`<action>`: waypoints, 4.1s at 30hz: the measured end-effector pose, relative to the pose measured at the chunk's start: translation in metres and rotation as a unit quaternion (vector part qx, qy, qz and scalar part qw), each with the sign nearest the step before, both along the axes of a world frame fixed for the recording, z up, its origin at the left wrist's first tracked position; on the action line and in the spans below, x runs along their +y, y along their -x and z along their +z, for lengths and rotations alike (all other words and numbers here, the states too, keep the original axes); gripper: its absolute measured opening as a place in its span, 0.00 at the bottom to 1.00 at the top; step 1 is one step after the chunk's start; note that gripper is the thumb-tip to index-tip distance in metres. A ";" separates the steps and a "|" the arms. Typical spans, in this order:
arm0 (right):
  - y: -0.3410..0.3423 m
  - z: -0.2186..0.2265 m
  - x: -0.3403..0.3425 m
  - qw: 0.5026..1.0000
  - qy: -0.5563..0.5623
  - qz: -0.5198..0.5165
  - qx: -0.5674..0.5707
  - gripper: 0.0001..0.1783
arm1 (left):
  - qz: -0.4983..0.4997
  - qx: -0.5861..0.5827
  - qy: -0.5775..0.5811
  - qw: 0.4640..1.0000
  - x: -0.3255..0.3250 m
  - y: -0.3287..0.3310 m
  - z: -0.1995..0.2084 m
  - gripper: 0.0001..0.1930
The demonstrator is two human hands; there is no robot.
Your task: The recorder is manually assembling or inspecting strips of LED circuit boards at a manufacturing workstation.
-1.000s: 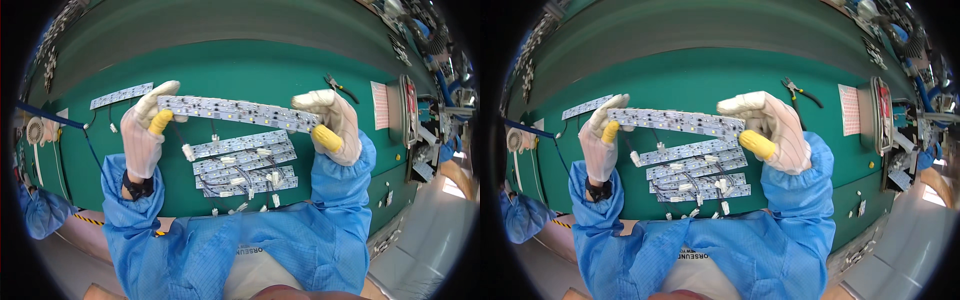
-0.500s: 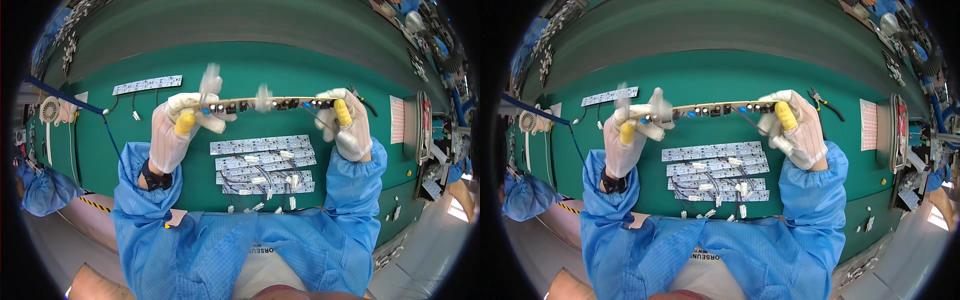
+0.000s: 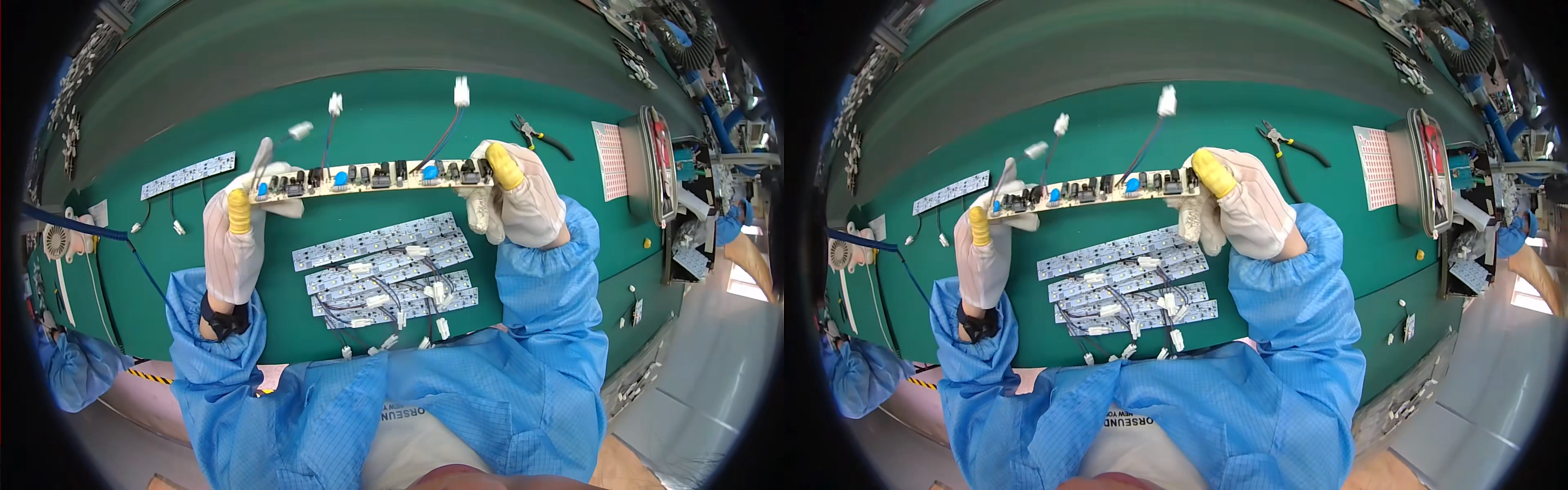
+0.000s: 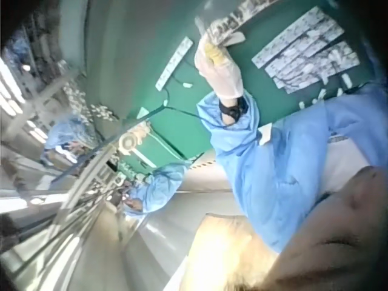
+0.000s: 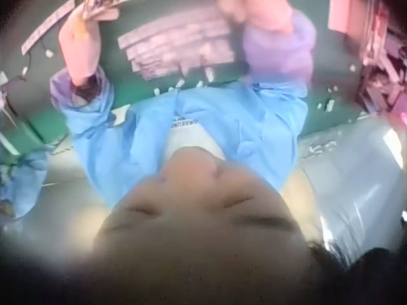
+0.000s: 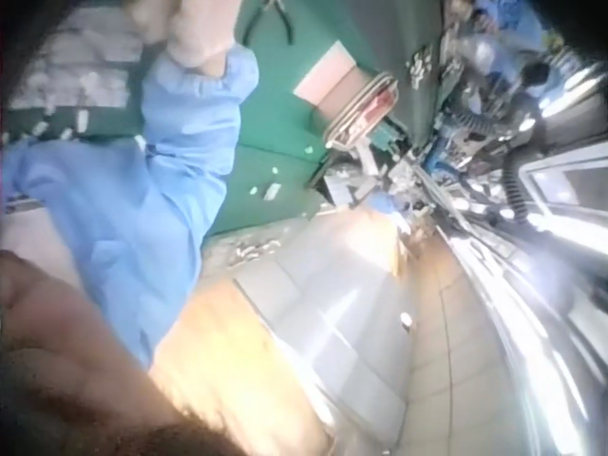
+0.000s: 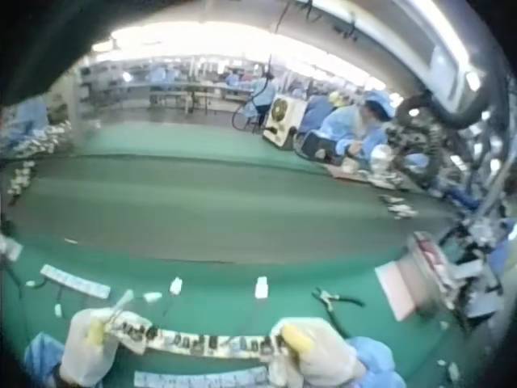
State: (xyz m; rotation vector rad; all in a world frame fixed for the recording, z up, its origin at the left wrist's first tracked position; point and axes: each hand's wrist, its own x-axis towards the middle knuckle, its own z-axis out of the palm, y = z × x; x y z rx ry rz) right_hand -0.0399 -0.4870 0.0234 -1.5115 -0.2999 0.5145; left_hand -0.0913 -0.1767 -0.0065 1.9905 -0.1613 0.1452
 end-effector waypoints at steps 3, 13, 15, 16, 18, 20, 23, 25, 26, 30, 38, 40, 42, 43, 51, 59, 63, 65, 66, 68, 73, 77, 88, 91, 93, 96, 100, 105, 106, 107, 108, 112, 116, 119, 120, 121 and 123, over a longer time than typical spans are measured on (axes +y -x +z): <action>0.002 0.004 0.002 0.997 0.000 -0.022 0.077 0.29 | -0.023 -0.028 -0.011 0.999 0.006 0.000 -0.006 0.14; 0.011 0.001 0.013 0.995 -0.078 0.016 0.057 0.36 | -0.033 0.125 0.395 0.909 -0.006 0.009 0.002 0.19; 0.012 -0.001 0.021 0.995 -0.092 0.014 0.041 0.38 | -0.005 0.027 0.286 0.958 0.008 0.001 0.000 0.15; 0.012 -0.002 0.022 0.999 -0.040 0.008 -0.016 0.39 | 0.009 0.014 0.301 0.953 0.022 -0.005 0.002 0.14; 0.008 -0.007 0.017 0.997 0.008 0.000 -0.072 0.39 | 0.057 -0.023 0.227 0.972 0.082 -0.020 0.011 0.16; -0.003 -0.012 0.002 0.915 0.251 0.129 -0.288 0.33 | 0.079 -0.097 0.191 0.973 0.136 -0.021 0.010 0.16; 0.009 0.000 0.013 0.834 0.403 0.157 -0.344 0.27 | 0.202 0.019 -0.088 0.975 0.173 -0.028 0.007 0.14; 0.018 -0.001 0.019 0.791 0.475 0.164 -0.349 0.23 | 0.271 0.028 -0.369 0.888 0.165 -0.033 0.000 0.13; 0.017 -0.005 0.018 0.791 0.474 0.165 -0.349 0.23 | 0.310 0.005 -0.537 0.785 0.155 -0.032 0.000 0.14; 0.010 -0.008 0.017 0.793 0.438 0.238 -0.350 0.21 | 0.286 -0.286 -0.396 0.824 0.101 -0.033 0.028 0.20; 0.006 -0.002 0.000 0.985 -0.158 -0.074 -0.013 0.24 | -0.143 0.093 0.451 0.876 -0.019 0.011 0.008 0.38; 0.003 -0.004 0.002 0.984 -0.143 -0.102 0.007 0.25 | -0.162 0.056 0.388 0.905 -0.013 0.011 0.009 0.37; 0.002 -0.005 0.007 0.988 -0.114 -0.107 0.021 0.25 | -0.180 0.018 0.322 0.929 -0.013 0.012 0.008 0.36; 0.002 -0.009 0.009 0.986 -0.147 -0.076 -0.003 0.25 | -0.149 0.016 0.334 0.931 -0.014 0.012 0.004 0.36; -0.002 -0.003 0.007 0.997 -0.015 -0.034 -0.061 0.30 | -0.076 -0.081 0.124 0.986 0.003 0.008 0.000 0.24; 0.004 -0.004 0.003 0.994 0.020 -0.089 -0.054 0.25 | -0.086 -0.097 0.076 0.989 0.000 0.012 0.010 0.20; 0.007 -0.001 0.004 0.993 0.024 -0.099 -0.067 0.24 | -0.081 -0.026 0.173 0.981 -0.001 0.014 0.012 0.20; 0.007 0.001 0.005 0.992 0.028 -0.107 -0.060 0.23 | -0.079 -0.013 0.156 0.984 -0.002 0.015 0.011 0.21; 0.007 0.001 0.006 0.991 0.032 -0.116 -0.054 0.22 | -0.072 -0.009 0.189 0.979 -0.004 0.016 0.011 0.24; 0.007 0.000 0.007 0.991 0.024 -0.124 -0.053 0.24 | -0.066 -0.004 0.222 0.973 -0.006 0.016 0.009 0.26; 0.008 0.002 0.008 0.992 0.022 -0.122 -0.033 0.26 | -0.057 -0.033 0.238 0.969 -0.003 0.014 0.006 0.29; 0.011 0.001 0.005 0.992 -0.033 -0.109 -0.056 0.27 | -0.065 -0.039 0.209 0.975 0.003 0.012 0.007 0.28; 0.013 0.005 -0.003 0.997 -0.054 -0.062 -0.015 0.27 | -0.069 -0.158 0.143 0.975 0.003 -0.002 0.000 0.28; 0.013 0.006 -0.004 0.997 -0.062 -0.042 -0.007 0.30 | -0.068 -0.166 0.123 0.976 0.005 -0.004 -0.003 0.31; 0.012 0.006 -0.006 0.997 -0.080 -0.024 -0.002 0.34 | -0.075 -0.177 0.124 0.973 0.005 -0.005 -0.004 0.30; 0.015 0.007 -0.002 0.995 -0.074 -0.060 -0.019 0.36 | -0.053 -0.170 0.093 0.980 0.004 -0.002 -0.001 0.28; 0.020 0.014 -0.001 0.996 -0.023 -0.091 -0.013 0.33 | -0.032 -0.169 0.115 0.978 0.004 0.001 -0.003 0.28; 0.020 0.017 0.004 0.996 -0.051 -0.072 -0.020 0.25 | -0.062 -0.173 0.122 0.975 0.008 -0.003 -0.009 0.27; 0.021 0.019 0.006 0.995 -0.048 -0.080 -0.021 0.25 | -0.069 -0.173 0.126 0.974 0.008 -0.004 -0.010 0.27; 0.022 0.021 0.007 0.995 -0.054 -0.083 -0.016 0.25 | -0.062 -0.171 0.123 0.976 0.008 -0.004 -0.010 0.27; 0.022 0.021 0.006 0.994 -0.059 -0.087 -0.011 0.25 | -0.055 -0.170 0.119 0.977 0.008 -0.004 -0.011 0.28; 0.018 0.010 0.002 0.992 -0.093 -0.048 -0.064 0.26 | -0.032 -0.131 0.142 0.981 0.007 -0.001 -0.013 0.29; 0.018 0.021 0.001 0.995 -0.102 -0.005 -0.020 0.31 | 0.019 -0.091 0.018 0.996 0.000 -0.002 -0.002 0.33; 0.019 0.017 0.001 0.994 -0.110 -0.006 -0.021 0.33 | 0.016 -0.050 0.019 0.998 0.002 0.000 0.001 0.35; 0.019 0.018 0.002 0.994 -0.107 -0.017 -0.010 0.34 | 0.021 -0.021 0.025 0.999 0.001 0.001 0.003 0.35; 0.019 0.018 0.002 0.994 -0.108 -0.015 -0.011 0.34 | 0.005 -0.041 0.041 0.998 0.000 0.000 0.003 0.34; 0.017 0.018 0.000 0.995 -0.101 -0.005 -0.012 0.32 | 0.009 -0.050 0.060 0.997 -0.001 0.000 -0.003 0.34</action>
